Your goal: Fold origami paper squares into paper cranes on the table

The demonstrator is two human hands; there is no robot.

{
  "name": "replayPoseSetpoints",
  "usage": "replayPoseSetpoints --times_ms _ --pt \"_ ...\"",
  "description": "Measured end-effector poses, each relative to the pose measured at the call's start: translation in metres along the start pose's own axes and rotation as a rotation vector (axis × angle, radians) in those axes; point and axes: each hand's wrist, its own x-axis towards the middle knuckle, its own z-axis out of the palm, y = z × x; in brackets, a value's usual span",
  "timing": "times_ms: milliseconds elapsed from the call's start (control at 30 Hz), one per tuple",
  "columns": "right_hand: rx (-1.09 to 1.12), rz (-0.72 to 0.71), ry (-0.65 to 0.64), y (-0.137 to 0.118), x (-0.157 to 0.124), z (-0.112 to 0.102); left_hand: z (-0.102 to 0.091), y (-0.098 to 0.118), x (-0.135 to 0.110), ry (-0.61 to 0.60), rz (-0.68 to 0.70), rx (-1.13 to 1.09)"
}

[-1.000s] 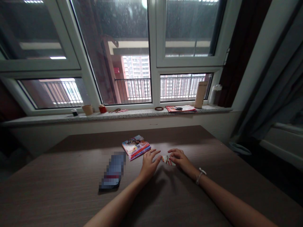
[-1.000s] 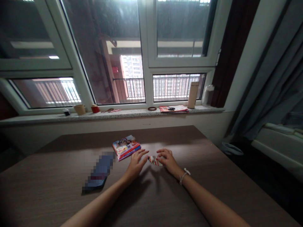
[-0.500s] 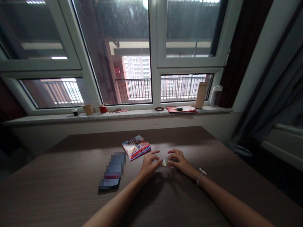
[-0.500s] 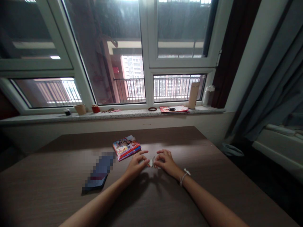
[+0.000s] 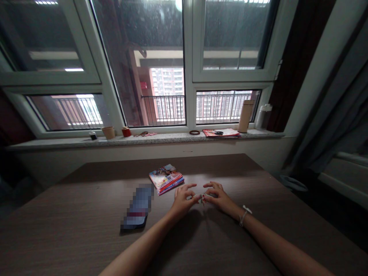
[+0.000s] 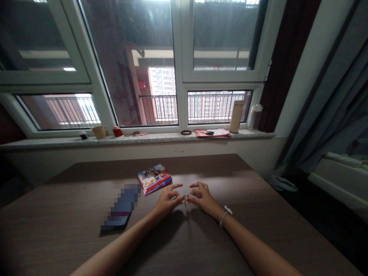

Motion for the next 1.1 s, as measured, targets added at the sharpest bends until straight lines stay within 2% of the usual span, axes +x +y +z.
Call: replayPoseSetpoints --times_ms 500,833,1100 --pt "0.050 0.057 -0.053 0.000 0.002 -0.004 -0.001 -0.002 0.001 -0.026 -0.027 -0.034" --pt "0.094 0.059 0.001 0.000 0.007 -0.007 -0.004 0.002 0.002 0.022 -0.035 -0.066" --pt "0.116 0.063 -0.111 0.000 0.007 -0.014 -0.004 0.000 0.002 -0.052 -0.014 -0.006"
